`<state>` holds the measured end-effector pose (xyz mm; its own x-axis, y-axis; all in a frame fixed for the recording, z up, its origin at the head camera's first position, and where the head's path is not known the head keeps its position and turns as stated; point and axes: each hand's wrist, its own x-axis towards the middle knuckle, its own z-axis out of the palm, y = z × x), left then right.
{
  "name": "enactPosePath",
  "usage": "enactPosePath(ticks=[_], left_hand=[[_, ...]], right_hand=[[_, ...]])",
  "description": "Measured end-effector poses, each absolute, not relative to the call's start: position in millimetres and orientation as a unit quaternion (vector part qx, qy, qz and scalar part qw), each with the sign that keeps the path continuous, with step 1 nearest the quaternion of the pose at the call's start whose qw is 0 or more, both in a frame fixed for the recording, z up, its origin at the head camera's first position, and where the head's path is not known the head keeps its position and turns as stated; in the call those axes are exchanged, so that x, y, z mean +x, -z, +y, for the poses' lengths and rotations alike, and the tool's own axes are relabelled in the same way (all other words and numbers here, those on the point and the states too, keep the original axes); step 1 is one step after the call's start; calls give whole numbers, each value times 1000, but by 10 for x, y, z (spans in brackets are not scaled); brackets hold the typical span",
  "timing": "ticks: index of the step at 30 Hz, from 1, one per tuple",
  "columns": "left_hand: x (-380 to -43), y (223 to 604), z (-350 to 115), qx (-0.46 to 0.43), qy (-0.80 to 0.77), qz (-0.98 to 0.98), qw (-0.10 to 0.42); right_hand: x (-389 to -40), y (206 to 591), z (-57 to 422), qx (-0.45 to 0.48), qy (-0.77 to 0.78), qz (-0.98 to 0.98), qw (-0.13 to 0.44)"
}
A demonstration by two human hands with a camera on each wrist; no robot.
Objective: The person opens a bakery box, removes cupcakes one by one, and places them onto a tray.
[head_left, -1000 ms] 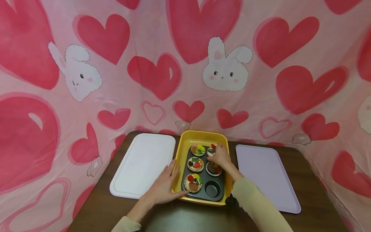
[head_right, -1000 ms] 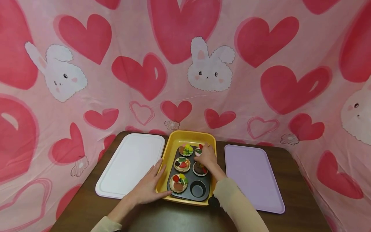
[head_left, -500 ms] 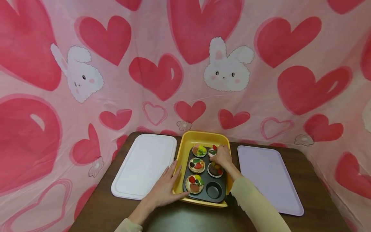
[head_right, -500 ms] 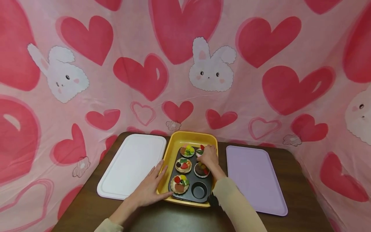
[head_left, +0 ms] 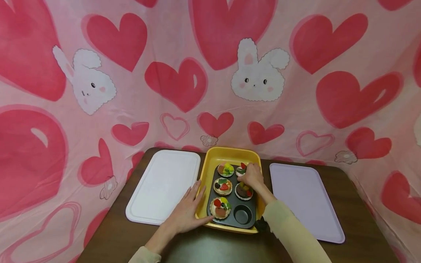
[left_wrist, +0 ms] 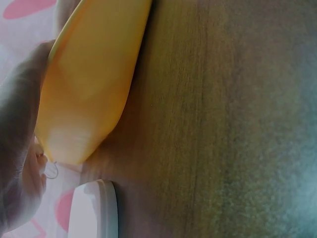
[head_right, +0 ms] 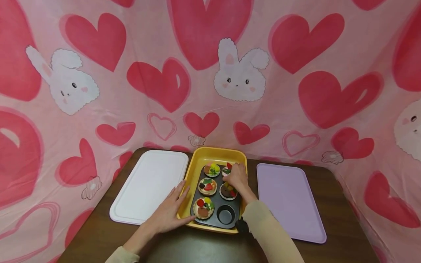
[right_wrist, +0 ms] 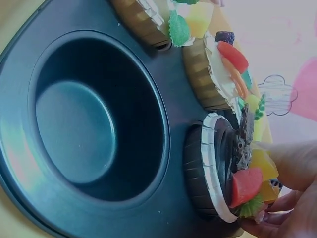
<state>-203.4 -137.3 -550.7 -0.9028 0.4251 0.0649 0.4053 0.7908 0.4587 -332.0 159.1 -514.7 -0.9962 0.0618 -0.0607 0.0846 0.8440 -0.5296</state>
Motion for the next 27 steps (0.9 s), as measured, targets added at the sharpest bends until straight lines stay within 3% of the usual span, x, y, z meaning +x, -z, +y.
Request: enactPosePath(ticks=[8,17,27], left_hand=[[-2048,5514,-1369,217,-248,944,15],[-2048,5527,-1377,221,-246,944,15],[-2056,5516,-1331,213,-253,943,24]], right_hand=[[-3800,5918,1824,14,270,961,-51],[-3314,5278,1571,13,294,955,-49],[-3313,5232,1616,-16,323,944,-59]])
